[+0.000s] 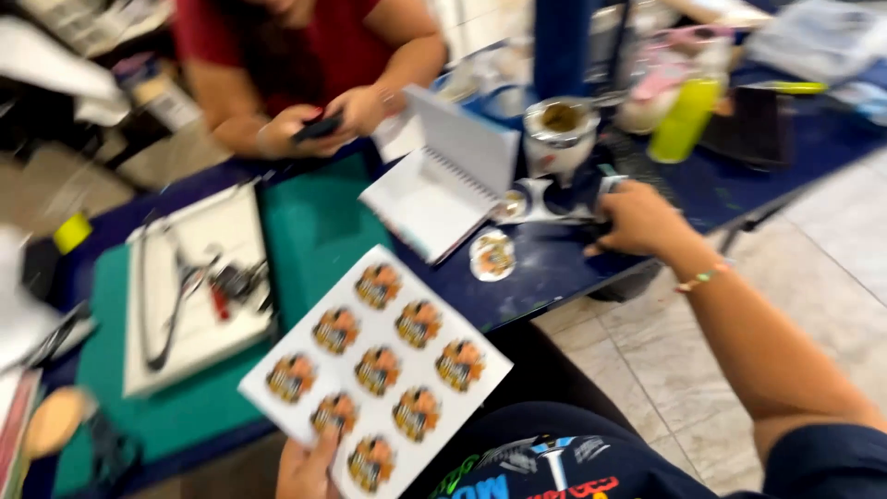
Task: Using a manual circle punch to cut out stickers from a printed sheet
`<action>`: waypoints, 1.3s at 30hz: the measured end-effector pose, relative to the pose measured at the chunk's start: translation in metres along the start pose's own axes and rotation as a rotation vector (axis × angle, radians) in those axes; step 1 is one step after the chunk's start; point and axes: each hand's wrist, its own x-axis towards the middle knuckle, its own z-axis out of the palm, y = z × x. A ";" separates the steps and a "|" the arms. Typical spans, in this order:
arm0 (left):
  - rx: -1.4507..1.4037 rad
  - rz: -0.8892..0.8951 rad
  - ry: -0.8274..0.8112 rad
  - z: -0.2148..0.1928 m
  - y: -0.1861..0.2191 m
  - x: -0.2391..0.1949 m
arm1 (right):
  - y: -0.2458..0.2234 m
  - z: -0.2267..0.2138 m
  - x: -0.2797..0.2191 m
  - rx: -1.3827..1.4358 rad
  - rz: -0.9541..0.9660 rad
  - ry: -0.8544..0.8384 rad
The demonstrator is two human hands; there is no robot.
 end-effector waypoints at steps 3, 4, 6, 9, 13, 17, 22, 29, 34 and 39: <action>-0.056 0.062 0.104 0.041 0.027 0.042 | 0.020 0.019 0.019 -0.112 -0.033 0.009; -0.012 0.170 -0.021 0.034 0.024 0.043 | 0.019 0.019 0.019 -0.063 0.060 -0.070; 0.030 0.289 -0.104 0.020 0.017 0.045 | 0.025 0.021 0.022 -0.024 0.110 -0.163; 0.061 0.316 -0.147 0.006 0.013 0.046 | 0.053 0.039 0.033 -0.010 -0.001 -0.195; 0.072 0.398 -0.161 -0.004 0.015 0.046 | 0.116 0.111 0.056 -0.125 -0.111 0.235; -0.038 0.409 0.100 -0.049 0.010 0.044 | 0.038 0.097 -0.004 -0.057 -0.298 0.578; -0.079 0.538 0.162 -0.067 0.036 0.016 | -0.128 0.049 -0.059 0.033 -0.502 0.448; -0.025 0.624 0.123 -0.073 0.034 -0.003 | -0.253 0.054 -0.040 0.490 -0.574 -0.019; -0.059 0.676 0.225 -0.059 0.046 -0.012 | -0.277 0.071 -0.039 0.646 -0.355 -0.007; -0.054 0.702 0.229 -0.065 0.051 -0.014 | -0.272 0.082 -0.045 0.844 -0.170 0.066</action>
